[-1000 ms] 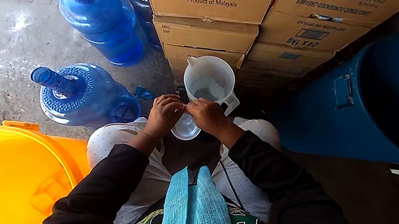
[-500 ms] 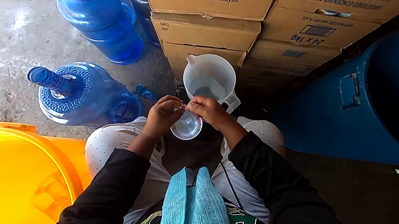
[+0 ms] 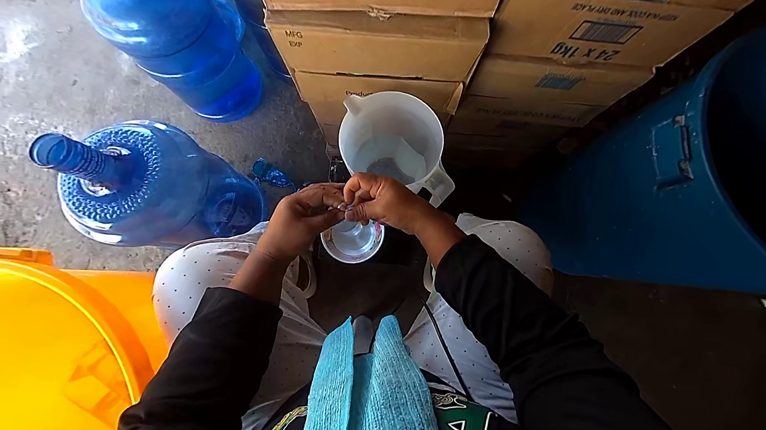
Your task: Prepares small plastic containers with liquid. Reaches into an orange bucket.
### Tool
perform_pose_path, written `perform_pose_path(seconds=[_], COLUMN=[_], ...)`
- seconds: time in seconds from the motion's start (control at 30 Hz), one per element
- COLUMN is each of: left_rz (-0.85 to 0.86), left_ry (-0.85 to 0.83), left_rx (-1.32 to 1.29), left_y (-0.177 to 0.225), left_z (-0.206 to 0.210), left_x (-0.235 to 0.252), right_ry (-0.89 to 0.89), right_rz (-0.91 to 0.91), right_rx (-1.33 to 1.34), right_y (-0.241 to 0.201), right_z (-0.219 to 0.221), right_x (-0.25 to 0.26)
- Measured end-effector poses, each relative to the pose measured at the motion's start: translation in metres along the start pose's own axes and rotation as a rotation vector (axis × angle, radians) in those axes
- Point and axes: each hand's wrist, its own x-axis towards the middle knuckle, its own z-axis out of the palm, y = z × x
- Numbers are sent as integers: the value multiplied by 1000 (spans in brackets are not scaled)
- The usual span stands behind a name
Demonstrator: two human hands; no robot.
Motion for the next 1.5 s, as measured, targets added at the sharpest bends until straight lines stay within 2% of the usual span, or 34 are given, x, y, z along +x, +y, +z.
perform_pose_path(seconds=[0.2,0.37,0.57,0.8,0.93,1.03,1.13,1.27,1.4,1.43,1.5], left_rz=[-25,-66,-80,-23,30,95,234,206,121,106,80], left_ry=[18,115,208,324,341,276,270,252,242,243,233], left_rx=[-9,-7,52,87,81,136,148,88,48,36,-12], left_y=[-1,-2,-6,-11,-14,-11,-25,-8,-4,-4,-5], left_z=[2,7,12,12,11,15,21,17,15,15,13], left_x=[1,2,4,8,10,7,6,11,12,12,12], right_ry=[72,233,311,508,483,489,301,231,224,253,277], right_rz=[-34,-84,-114,-196,-243,-354,-264,-558,-692,-654,-399], right_rx=[3,-43,-91,-182,-313,-663,-983,-1212,-1223,-1184,-1009], right_y=[2,7,12,18,12,6,2,-5,0,2,-1], right_z=[6,16,19,45,37,21,12,0,-3,1,11], right_x=[-3,-4,-4,-10,-12,-11,-18,2,12,13,12])
